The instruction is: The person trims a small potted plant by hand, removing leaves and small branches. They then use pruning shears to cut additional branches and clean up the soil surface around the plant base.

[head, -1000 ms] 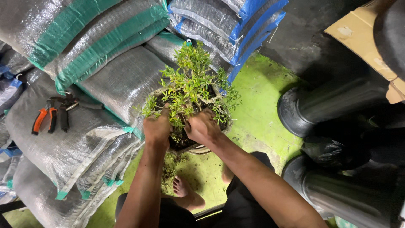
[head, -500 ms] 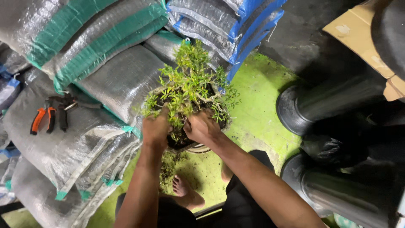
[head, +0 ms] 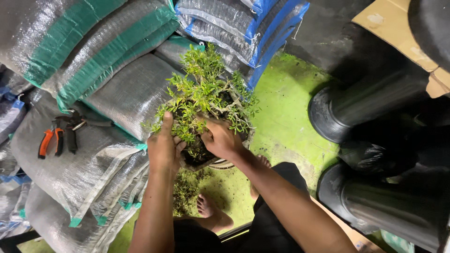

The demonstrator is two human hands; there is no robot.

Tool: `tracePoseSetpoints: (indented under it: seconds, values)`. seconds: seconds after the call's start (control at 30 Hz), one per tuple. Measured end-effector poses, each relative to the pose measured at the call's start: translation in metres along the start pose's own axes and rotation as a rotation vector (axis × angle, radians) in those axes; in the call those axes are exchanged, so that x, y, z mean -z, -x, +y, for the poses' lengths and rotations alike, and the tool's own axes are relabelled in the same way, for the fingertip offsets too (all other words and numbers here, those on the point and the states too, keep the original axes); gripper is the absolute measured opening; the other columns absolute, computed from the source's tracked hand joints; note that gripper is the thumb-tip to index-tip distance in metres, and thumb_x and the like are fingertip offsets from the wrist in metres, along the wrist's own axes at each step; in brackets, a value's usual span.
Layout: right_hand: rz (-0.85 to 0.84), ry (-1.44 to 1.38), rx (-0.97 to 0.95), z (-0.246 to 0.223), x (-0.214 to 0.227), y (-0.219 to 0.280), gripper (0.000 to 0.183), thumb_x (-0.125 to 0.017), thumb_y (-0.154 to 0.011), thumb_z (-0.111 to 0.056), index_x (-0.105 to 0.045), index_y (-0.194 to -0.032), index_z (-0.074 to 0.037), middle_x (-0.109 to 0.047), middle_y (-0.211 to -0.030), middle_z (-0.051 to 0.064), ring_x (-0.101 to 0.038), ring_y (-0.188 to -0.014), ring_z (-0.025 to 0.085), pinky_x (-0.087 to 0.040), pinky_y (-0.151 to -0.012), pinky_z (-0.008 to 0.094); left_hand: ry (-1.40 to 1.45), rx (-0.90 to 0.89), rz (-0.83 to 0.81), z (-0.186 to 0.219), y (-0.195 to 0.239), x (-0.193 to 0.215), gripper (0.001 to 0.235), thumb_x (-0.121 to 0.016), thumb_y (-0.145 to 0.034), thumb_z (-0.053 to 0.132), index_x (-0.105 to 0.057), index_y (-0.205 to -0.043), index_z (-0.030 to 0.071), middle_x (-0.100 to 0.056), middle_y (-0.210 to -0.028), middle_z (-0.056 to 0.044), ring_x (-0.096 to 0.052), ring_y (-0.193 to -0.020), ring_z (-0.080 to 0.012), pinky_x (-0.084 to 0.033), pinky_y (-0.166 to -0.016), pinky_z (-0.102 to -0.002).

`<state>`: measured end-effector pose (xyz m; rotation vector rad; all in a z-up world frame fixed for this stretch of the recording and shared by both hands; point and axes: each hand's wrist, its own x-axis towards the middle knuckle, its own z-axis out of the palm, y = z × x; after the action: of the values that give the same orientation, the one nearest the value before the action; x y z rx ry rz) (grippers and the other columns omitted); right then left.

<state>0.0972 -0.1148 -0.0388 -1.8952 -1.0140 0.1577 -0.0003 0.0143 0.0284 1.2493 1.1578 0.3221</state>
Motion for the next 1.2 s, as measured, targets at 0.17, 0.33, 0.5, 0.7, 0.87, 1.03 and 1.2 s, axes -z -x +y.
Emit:
tracePoseSetpoints:
  seconds: [0.17,0.33,0.5,0.7,0.87,1.03,1.2]
  values:
    - [0.132,-0.222,0.136,0.036,-0.053,0.006,0.026,-0.063,-0.09,0.003,-0.073,-0.114,0.0,-0.07,-0.086,0.021,-0.05,-0.047,0.017,-0.046,-0.041,0.029,0.126,0.046,-0.01,-0.005,-0.005,0.001,0.073,-0.061,-0.109,0.051,-0.045,-0.147,-0.01,-0.051,-0.111,-0.017,-0.059,-0.1,-0.0235,-0.058,-0.094,-0.039]
    - [0.182,-0.109,0.281,0.012,-0.043,0.011,0.018,-0.07,-0.087,0.0,-0.063,-0.071,-0.002,-0.061,-0.078,0.013,-0.058,-0.054,0.025,-0.047,-0.041,0.035,0.244,0.045,-0.049,0.001,-0.003,0.0,0.069,-0.062,-0.109,0.045,-0.044,-0.149,-0.008,-0.057,-0.104,-0.015,-0.066,-0.094,-0.0231,-0.061,-0.091,-0.039]
    - [0.191,-0.025,0.258,0.003,-0.039,0.014,0.01,-0.076,-0.088,-0.012,-0.07,-0.082,-0.007,-0.062,-0.092,0.008,-0.068,-0.069,0.031,-0.054,-0.057,0.041,0.159,0.073,-0.121,0.023,0.028,-0.006,0.085,-0.065,-0.101,0.055,-0.044,-0.15,-0.011,-0.055,-0.135,-0.033,-0.065,-0.125,-0.0366,-0.055,-0.11,-0.047]
    - [-0.019,0.363,0.296,0.023,-0.038,0.025,0.008,-0.074,-0.092,-0.011,-0.075,-0.086,-0.006,-0.067,-0.116,0.016,-0.075,-0.088,0.027,-0.061,-0.082,0.041,0.163,0.027,-0.111,-0.022,-0.018,0.008,0.057,-0.077,-0.101,0.029,-0.058,-0.133,-0.014,-0.057,-0.141,-0.031,-0.072,-0.111,-0.0313,-0.064,-0.093,-0.046]
    - [0.013,0.298,0.278,0.026,-0.033,0.034,0.018,-0.075,-0.091,-0.009,-0.073,-0.109,-0.009,-0.069,-0.114,0.018,-0.076,-0.083,0.032,-0.061,-0.075,0.046,0.162,0.042,-0.038,-0.003,-0.004,-0.009,0.05,-0.078,-0.098,0.023,-0.059,-0.122,-0.017,-0.066,-0.1,-0.018,-0.075,-0.083,-0.0243,-0.068,-0.072,-0.034]
    - [-0.001,0.194,0.163,0.059,-0.036,0.055,0.046,-0.068,-0.098,-0.013,-0.065,-0.143,-0.011,-0.07,-0.116,0.019,-0.078,-0.085,0.036,-0.06,-0.072,0.05,0.099,0.083,-0.051,-0.011,-0.016,-0.008,0.047,-0.079,-0.097,0.023,-0.057,-0.118,-0.013,-0.07,-0.095,-0.017,-0.076,-0.08,-0.0215,-0.068,-0.068,-0.033]
    - [0.028,-0.045,0.027,0.072,-0.027,0.075,0.038,-0.066,-0.099,-0.01,-0.07,-0.136,-0.005,-0.072,-0.104,0.019,-0.076,-0.076,0.037,-0.06,-0.067,0.049,0.329,0.155,-0.184,-0.022,-0.03,-0.004,0.026,-0.067,-0.101,0.01,-0.061,-0.118,-0.008,-0.071,-0.103,-0.019,-0.076,-0.092,-0.0278,-0.064,-0.088,-0.042]
